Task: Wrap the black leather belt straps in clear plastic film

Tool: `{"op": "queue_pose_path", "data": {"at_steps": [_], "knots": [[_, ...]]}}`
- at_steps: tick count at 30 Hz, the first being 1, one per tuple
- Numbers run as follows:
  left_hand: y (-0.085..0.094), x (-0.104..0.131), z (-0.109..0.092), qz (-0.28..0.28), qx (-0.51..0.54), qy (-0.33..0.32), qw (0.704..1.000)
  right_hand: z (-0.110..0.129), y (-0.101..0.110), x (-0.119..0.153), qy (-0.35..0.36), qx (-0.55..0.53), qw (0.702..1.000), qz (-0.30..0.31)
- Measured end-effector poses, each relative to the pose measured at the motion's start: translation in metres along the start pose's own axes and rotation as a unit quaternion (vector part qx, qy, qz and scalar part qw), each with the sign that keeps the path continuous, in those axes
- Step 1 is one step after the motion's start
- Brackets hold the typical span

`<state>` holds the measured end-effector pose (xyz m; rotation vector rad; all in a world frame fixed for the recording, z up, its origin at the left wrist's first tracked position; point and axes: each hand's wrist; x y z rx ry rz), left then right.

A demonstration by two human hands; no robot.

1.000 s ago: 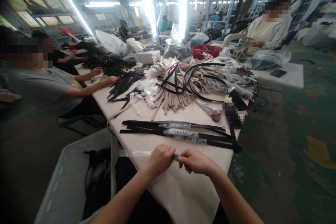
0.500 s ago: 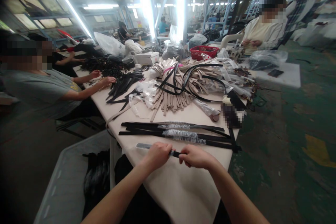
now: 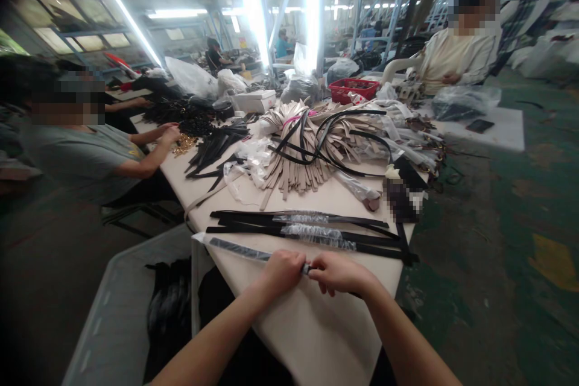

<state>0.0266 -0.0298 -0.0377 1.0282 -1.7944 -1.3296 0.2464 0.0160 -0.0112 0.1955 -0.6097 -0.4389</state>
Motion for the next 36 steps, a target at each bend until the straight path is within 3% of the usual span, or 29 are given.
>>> {"op": "queue_pose_path", "data": {"at_steps": [3,5,8,10,14,17,22,26,31,36], "knots": [[0.004,0.002,0.008,-0.018,-0.004,0.03,0.999,-0.014,0.01,0.012,-0.038,-0.008,0.998,0.043],[0.004,0.001,0.007,-0.015,-0.002,0.037,0.999,-0.02,0.014,0.016,-0.054,0.007,0.998,0.025],[0.0,-0.007,-0.006,0.002,0.014,0.022,1.0,-0.013,0.01,0.007,-0.018,0.022,0.999,-0.024],[-0.001,-0.011,-0.015,0.007,0.023,0.011,1.0,-0.008,0.006,0.0,0.011,0.017,0.999,-0.026],[0.008,-0.007,-0.007,-0.016,0.01,0.034,0.999,-0.02,0.013,0.008,-0.029,-0.001,1.0,-0.004],[0.009,-0.004,0.0,-0.009,0.013,0.072,0.997,-0.029,0.017,0.012,-0.042,0.023,0.999,-0.025],[-0.003,-0.013,-0.017,0.015,0.032,0.042,0.999,-0.017,0.007,-0.001,0.011,0.019,0.999,-0.034],[0.001,-0.011,-0.016,-0.01,0.015,0.058,0.998,-0.023,0.01,0.006,-0.024,0.008,1.0,-0.014],[-0.001,-0.018,-0.026,0.039,0.037,0.057,0.997,-0.024,0.012,0.002,0.003,0.034,0.998,-0.046],[0.001,-0.014,-0.022,0.005,0.029,0.05,0.998,-0.033,0.02,0.009,-0.003,0.017,0.999,-0.04]]}}
Point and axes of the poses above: each hand's wrist, its own x-axis away from the middle knuckle, its own y-axis out of the back of the hand, z = x × y, and after that the axes turned 5 degrees about x, right-handed
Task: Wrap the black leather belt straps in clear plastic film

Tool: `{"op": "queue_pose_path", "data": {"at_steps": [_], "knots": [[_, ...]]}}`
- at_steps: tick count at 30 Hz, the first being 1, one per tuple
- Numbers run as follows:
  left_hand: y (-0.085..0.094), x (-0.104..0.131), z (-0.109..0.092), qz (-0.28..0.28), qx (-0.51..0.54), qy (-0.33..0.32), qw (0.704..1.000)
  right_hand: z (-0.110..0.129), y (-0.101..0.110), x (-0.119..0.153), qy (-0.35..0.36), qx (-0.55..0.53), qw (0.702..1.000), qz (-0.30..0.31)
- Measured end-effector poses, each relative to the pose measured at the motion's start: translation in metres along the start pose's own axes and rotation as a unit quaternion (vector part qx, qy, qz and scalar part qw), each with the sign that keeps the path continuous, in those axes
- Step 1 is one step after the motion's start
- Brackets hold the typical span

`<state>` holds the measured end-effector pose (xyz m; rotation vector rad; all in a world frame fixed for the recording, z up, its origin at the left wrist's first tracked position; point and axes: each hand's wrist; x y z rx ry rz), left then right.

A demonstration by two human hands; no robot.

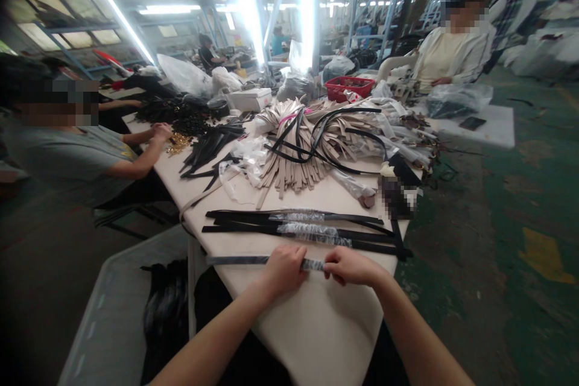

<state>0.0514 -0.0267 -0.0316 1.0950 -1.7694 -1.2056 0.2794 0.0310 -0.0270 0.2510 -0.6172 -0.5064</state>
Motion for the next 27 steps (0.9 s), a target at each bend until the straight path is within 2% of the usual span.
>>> {"op": "queue_pose_path", "data": {"at_steps": [3,7,9,11,13,14,16,17,18,20,22,24,27], "knots": [[0.002,0.003,0.007,0.016,-0.021,0.022,0.999,-0.011,0.007,0.008,-0.027,-0.011,1.0,0.007],[-0.004,-0.01,-0.017,0.043,0.002,-0.009,0.999,-0.001,0.0,-0.003,0.001,0.017,1.0,0.005],[-0.001,-0.012,-0.026,0.028,0.02,-0.04,0.999,0.003,-0.001,-0.006,0.01,0.029,1.0,-0.003],[0.007,0.001,-0.018,-0.024,0.04,-0.07,0.996,-0.002,0.005,0.002,-0.011,0.043,0.999,-0.018],[0.018,0.03,0.015,-0.12,0.063,-0.048,0.99,-0.016,0.016,0.017,-0.055,0.064,0.996,-0.036],[0.022,0.048,0.039,-0.18,0.077,0.002,0.981,-0.024,0.022,0.026,-0.078,0.077,0.993,-0.046],[0.025,0.088,0.096,-0.303,0.093,0.158,0.935,-0.037,0.033,0.04,-0.104,0.113,0.986,-0.066],[0.024,0.108,0.125,-0.342,0.1,0.235,0.904,-0.041,0.037,0.045,-0.104,0.137,0.982,-0.078],[0.021,0.125,0.152,-0.358,0.123,0.303,0.874,-0.043,0.039,0.048,-0.097,0.165,0.977,-0.093],[0.012,0.151,0.196,-0.332,0.211,0.399,0.828,-0.042,0.041,0.048,-0.082,0.217,0.965,-0.122],[0.002,0.166,0.223,-0.267,0.307,0.417,0.813,-0.039,0.038,0.044,-0.086,0.252,0.954,-0.141],[-0.007,0.175,0.236,-0.224,0.364,0.385,0.818,-0.038,0.035,0.04,-0.107,0.275,0.943,-0.152],[-0.015,0.184,0.242,-0.254,0.328,0.343,0.843,-0.043,0.033,0.038,-0.134,0.31,0.925,-0.173]]}}
Point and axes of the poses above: each hand's wrist, its own x-axis away from the middle knuckle, its own y-axis out of the back of the hand, z = x × y, and after that the axes turned 5 degrees about x, right-handed
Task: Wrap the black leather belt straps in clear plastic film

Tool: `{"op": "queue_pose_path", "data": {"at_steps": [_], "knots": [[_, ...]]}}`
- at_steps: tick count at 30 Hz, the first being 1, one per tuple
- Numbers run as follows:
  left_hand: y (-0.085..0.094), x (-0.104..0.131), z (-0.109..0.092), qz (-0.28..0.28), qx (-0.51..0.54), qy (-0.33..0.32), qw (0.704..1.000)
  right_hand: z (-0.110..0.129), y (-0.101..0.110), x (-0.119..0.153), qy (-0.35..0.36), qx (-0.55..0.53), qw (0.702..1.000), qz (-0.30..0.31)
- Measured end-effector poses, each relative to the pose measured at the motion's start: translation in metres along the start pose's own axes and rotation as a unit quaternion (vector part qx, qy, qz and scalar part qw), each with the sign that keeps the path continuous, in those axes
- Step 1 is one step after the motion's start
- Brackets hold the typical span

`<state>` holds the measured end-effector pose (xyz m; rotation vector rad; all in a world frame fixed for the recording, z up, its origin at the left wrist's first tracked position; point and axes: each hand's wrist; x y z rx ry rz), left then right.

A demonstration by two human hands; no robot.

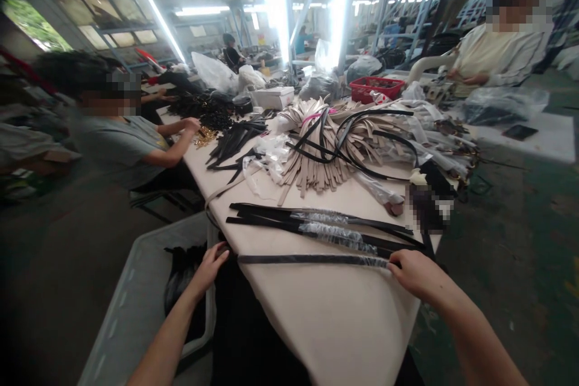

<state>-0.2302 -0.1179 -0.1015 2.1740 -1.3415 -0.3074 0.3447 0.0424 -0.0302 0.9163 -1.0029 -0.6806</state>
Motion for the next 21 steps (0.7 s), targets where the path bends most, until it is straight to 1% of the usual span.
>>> {"op": "queue_pose_path", "data": {"at_steps": [1,2,3,4,5,6,7,8,9,10,12,13,14,15,16,17,18,19,21], "knots": [[0.002,0.002,0.002,0.0,-0.013,-0.019,1.0,-0.002,0.0,0.0,-0.007,0.012,1.0,-0.008],[0.004,0.005,0.002,0.017,-0.017,-0.031,0.999,-0.003,0.001,0.001,-0.015,0.024,0.999,-0.015],[0.006,0.008,0.001,0.05,-0.013,-0.039,0.998,-0.002,0.003,0.002,-0.025,0.04,0.999,-0.027],[0.009,0.012,-0.002,0.089,-0.003,-0.044,0.995,0.002,0.006,0.003,-0.039,0.059,0.996,-0.05],[0.013,0.016,-0.006,0.12,0.008,-0.05,0.991,0.011,0.009,0.005,-0.053,0.08,0.991,-0.089],[0.016,0.021,-0.013,0.138,0.016,-0.057,0.989,0.026,0.013,0.007,-0.061,0.097,0.984,-0.139],[0.019,0.027,-0.021,0.145,0.017,-0.064,0.987,0.049,0.016,0.009,-0.055,0.105,0.974,-0.193],[0.022,0.033,-0.032,0.149,0.012,-0.069,0.986,0.078,0.016,0.011,-0.034,0.104,0.963,-0.247],[0.024,0.039,-0.044,0.153,0.005,-0.073,0.986,0.114,0.014,0.014,0.013,0.084,0.956,-0.281],[0.026,0.045,-0.058,0.16,-0.004,-0.077,0.984,0.154,0.009,0.016,0.077,0.053,0.953,-0.288],[0.03,0.057,-0.088,0.174,-0.021,-0.094,0.98,0.238,-0.008,0.016,0.22,0.004,0.943,-0.252],[0.033,0.061,-0.101,0.181,-0.027,-0.104,0.978,0.276,-0.017,0.013,0.275,-0.005,0.933,-0.234],[0.037,0.065,-0.113,0.186,-0.033,-0.114,0.975,0.308,-0.026,0.009,0.314,-0.006,0.923,-0.221],[0.043,0.068,-0.123,0.188,-0.042,-0.121,0.974,0.332,-0.032,0.003,0.326,-0.002,0.922,-0.208],[0.051,0.069,-0.128,0.186,-0.052,-0.124,0.973,0.346,-0.037,-0.004,0.329,0.005,0.924,-0.196],[0.061,0.068,-0.13,0.179,-0.06,-0.124,0.974,0.351,-0.038,-0.01,0.327,0.015,0.926,-0.188],[0.073,0.066,-0.129,0.169,-0.064,-0.119,0.976,0.348,-0.037,-0.016,0.32,0.025,0.929,-0.187],[0.086,0.063,-0.124,0.157,-0.064,-0.111,0.979,0.337,-0.034,-0.02,0.311,0.036,0.931,-0.19],[0.111,0.052,-0.111,0.14,-0.056,-0.093,0.984,0.303,-0.024,-0.025,0.282,0.057,0.936,-0.205]]}}
Point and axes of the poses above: each hand's wrist, its own x-axis away from the middle knuckle, its own y-axis out of the back of the hand, z = x × y, and after that the axes turned 5 degrees about x, right-handed
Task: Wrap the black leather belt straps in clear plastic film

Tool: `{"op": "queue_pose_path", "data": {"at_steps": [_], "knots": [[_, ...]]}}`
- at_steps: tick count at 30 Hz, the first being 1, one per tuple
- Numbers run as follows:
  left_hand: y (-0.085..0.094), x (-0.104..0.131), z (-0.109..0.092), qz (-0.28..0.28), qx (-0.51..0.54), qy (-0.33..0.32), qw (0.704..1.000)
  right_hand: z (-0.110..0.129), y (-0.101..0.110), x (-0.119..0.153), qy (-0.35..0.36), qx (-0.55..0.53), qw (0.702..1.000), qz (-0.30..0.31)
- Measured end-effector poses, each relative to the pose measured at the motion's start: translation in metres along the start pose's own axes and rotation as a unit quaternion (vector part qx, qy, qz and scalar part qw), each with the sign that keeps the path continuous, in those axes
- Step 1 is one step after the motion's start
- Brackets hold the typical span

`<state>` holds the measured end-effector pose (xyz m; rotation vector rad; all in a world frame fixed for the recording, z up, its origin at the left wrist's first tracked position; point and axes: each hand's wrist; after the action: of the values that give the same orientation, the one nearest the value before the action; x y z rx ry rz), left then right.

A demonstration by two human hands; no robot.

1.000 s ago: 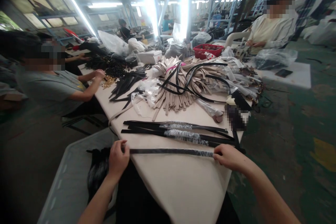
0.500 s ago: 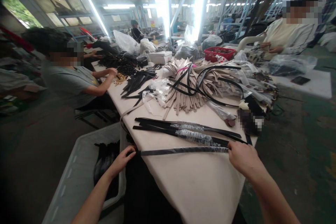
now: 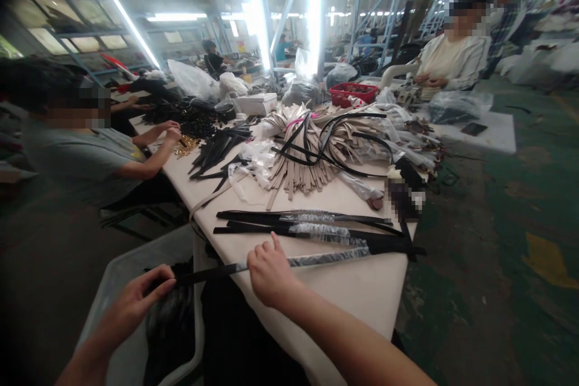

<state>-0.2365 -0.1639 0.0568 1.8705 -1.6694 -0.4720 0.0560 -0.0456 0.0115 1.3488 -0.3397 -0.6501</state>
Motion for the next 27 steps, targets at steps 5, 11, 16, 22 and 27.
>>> {"op": "queue_pose_path", "data": {"at_steps": [5,11,16,22,27], "knots": [[0.019,-0.029,0.028,0.004,0.027,0.021,0.999,-0.078,0.022,0.041,-0.083,0.049,0.995,0.026],[0.018,-0.098,0.041,-0.039,0.053,-0.002,0.998,-0.15,0.039,0.099,-0.179,0.024,0.98,0.08],[0.003,-0.151,0.032,-0.094,-0.045,0.02,0.994,-0.208,0.044,0.151,-0.276,-0.009,0.952,0.129],[-0.176,-0.134,-0.113,-0.062,-0.219,-0.286,0.931,-0.198,0.044,0.157,-0.274,-0.034,0.958,0.083],[-0.309,-0.118,-0.199,0.111,-0.27,-0.408,0.865,-0.18,0.053,0.152,-0.255,-0.002,0.966,0.04]]}}
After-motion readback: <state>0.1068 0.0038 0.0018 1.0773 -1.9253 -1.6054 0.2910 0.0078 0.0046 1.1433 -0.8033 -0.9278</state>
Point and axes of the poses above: each hand's wrist, its own x-axis away from the middle knuckle, its own y-axis out of the back of the hand, z = x × y, and after that the axes turned 5 degrees about x, right-handed
